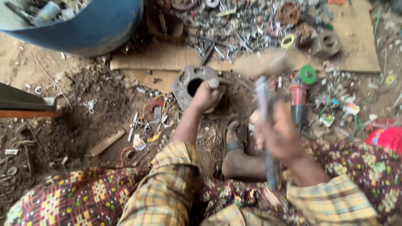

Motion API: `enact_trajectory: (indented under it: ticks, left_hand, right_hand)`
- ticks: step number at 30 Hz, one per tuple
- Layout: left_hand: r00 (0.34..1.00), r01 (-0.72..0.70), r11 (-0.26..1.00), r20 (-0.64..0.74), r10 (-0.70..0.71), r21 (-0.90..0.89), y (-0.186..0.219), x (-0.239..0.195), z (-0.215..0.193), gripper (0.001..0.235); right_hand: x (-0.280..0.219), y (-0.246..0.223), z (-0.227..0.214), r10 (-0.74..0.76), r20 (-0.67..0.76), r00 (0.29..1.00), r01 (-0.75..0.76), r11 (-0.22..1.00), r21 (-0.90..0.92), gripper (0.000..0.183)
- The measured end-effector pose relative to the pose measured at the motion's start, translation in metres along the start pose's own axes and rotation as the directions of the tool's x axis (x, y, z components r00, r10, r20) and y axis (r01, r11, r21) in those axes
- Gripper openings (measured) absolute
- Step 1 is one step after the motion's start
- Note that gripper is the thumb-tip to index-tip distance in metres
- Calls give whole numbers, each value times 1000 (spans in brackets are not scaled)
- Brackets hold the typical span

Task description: The person sits on the ground and uses a hammer and metal rod to strike and shape small metal pieces placed in a heavy metal block. They repeatedly pick up, inspect, and reposition the pieces, then strike them again.

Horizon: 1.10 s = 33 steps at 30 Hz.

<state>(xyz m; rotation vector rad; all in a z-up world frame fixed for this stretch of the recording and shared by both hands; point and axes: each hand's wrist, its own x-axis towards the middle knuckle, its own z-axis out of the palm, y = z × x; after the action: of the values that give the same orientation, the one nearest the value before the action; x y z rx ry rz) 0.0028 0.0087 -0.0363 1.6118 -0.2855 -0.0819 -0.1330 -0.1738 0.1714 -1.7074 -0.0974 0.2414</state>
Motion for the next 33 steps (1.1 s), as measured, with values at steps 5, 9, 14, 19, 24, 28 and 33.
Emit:
enact_trajectory:
  ticks: [5,9,14,19,24,28,33]
  left_hand:
    - [1000,-10,999,4,10,-36,9,2,0,23]
    - [998,-20,1000,52,19,24,-1,-2,11,25]
    - [998,-10,1000,-57,9,-10,-12,-4,18,17]
    - [997,11,999,-77,-14,-31,-3,-5,8,22]
    - [998,6,1000,-65,-7,-17,10,-8,2,22]
    - [990,-89,994,-112,82,-63,14,-1,3,24]
    - [928,150,941,-286,-240,-305,11,4,-16,25]
  right_hand:
    - [-19,-93,-5,-362,-136,922,367,930,13,35]
    - [-7,-73,9,-459,-193,867,457,888,-57,33]
    - [7,24,27,202,23,979,-173,886,-430,30]
    - [7,6,15,251,26,968,-249,967,-58,34]
    - [-3,-64,-1,-285,-15,958,285,958,-2,33]
    - [-3,-74,5,-378,-31,925,378,926,-11,33]
    - [0,-46,17,-140,-64,988,150,971,184,31]
